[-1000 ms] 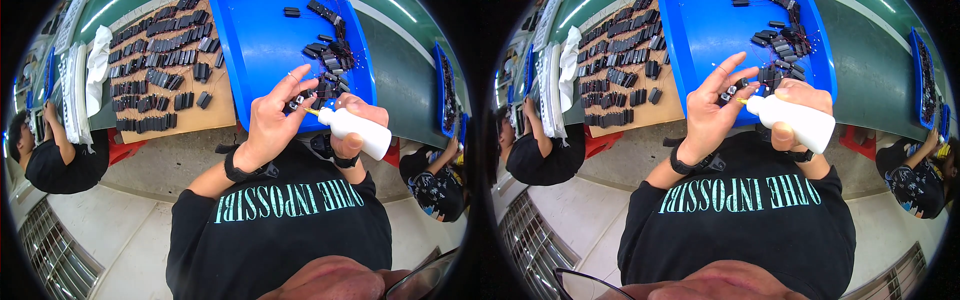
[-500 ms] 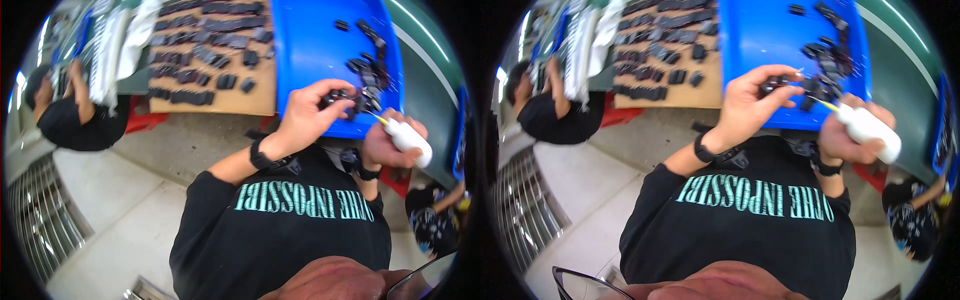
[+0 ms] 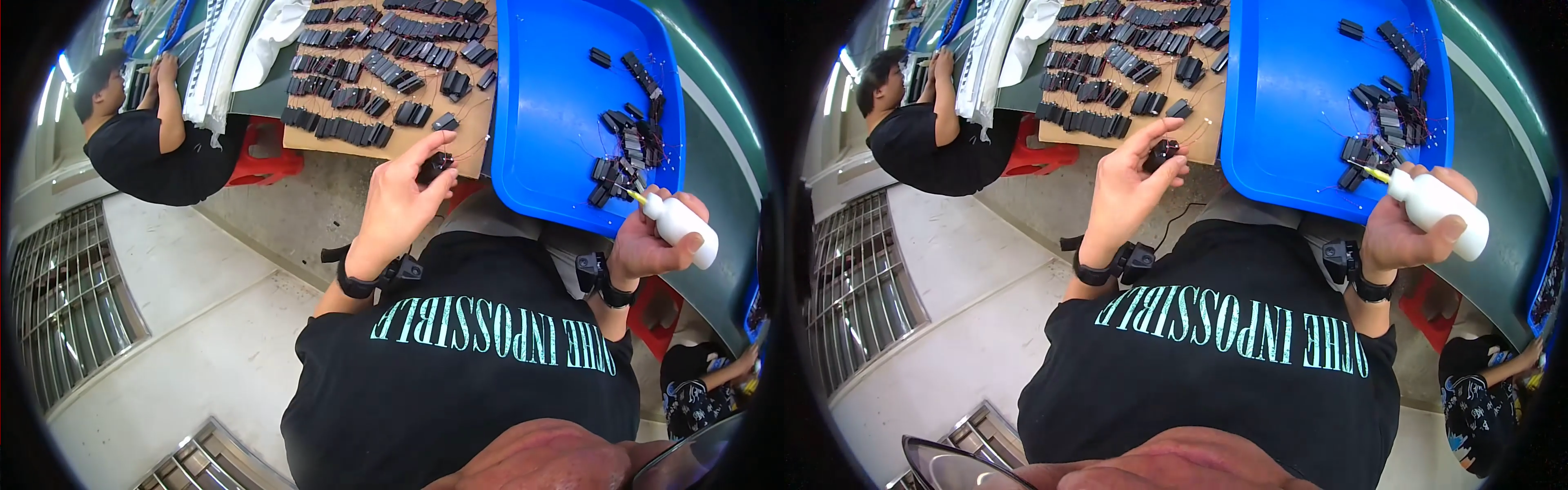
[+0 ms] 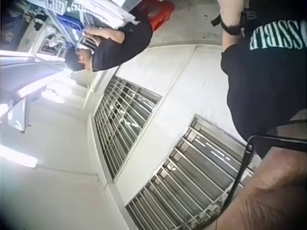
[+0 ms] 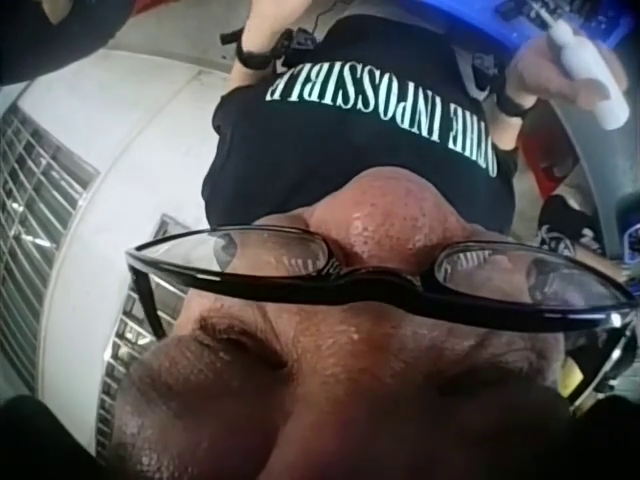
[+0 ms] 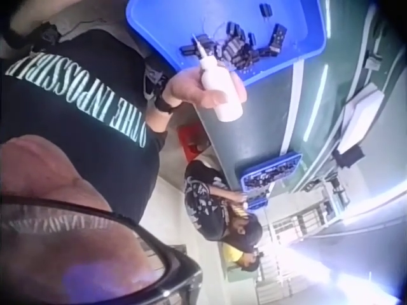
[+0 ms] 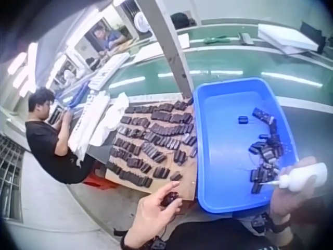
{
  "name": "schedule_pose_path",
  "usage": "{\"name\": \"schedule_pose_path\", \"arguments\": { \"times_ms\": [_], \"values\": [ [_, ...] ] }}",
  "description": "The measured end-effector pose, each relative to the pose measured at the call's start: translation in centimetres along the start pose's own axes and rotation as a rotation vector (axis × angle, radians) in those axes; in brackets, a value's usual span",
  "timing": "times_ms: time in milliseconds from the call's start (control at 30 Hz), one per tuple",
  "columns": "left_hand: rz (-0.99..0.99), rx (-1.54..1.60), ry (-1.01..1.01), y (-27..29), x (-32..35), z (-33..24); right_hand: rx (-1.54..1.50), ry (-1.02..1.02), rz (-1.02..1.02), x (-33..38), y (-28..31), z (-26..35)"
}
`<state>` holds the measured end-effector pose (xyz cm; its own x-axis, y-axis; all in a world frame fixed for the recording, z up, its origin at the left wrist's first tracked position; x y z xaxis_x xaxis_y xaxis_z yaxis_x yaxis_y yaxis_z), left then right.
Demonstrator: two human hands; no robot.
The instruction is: Apply glue to small black plastic components using a squeeze bottle at a workstation.
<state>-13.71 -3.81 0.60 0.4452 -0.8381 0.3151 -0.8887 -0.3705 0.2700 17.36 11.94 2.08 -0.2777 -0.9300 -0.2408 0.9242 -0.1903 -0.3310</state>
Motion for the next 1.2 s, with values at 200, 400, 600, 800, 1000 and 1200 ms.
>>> {"name": "schedule_pose_path", "arguments": {
  "times_ms": [200, 400, 600, 800, 1000, 1200],
  "values": [
    [-0.21, -0.563, -0.447, -2.4, -0.5, -3.0, 0.013, 0.01, 0.046, -0.2, -0.2, 0.0],
    [-0.297, -0.712, -0.489, -3.8, -0.7, -3.4, 0.025, 0.003, 0.11, -0.7, -0.4, -0.2],
    [-0.213, -0.615, -0.395, -3.8, -0.6, -2.7, 0.045, 0.011, 0.162, -0.9, -0.6, -0.2],
    [-0.113, -0.474, -0.256, -3.6, -0.6, -1.6, 0.045, 0.015, 0.185, -1.4, -0.7, -0.5],
    [-0.25, -0.546, -0.35, -3.6, -1.9, -2.2, 0.074, 0.035, 0.195, -1.6, -0.9, -0.2],
    [-0.439, -0.723, -0.618, -6.4, -2.3, -7.1, 0.133, 0.132, 0.211, -4.2, 0.1, 1.0]
  ]
}}
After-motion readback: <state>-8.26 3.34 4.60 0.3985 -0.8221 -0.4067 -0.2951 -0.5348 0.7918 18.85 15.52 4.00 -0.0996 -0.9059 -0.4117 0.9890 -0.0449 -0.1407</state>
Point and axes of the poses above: each hand's wrist, its own x-axis away from the middle knuckle, its own y-axis out of the back of the hand, z = x × y, the point moved 10 cm from there along -x, towards the middle knuckle, and after that the axes turned 6 degrees about x, right-handed, at the moved point
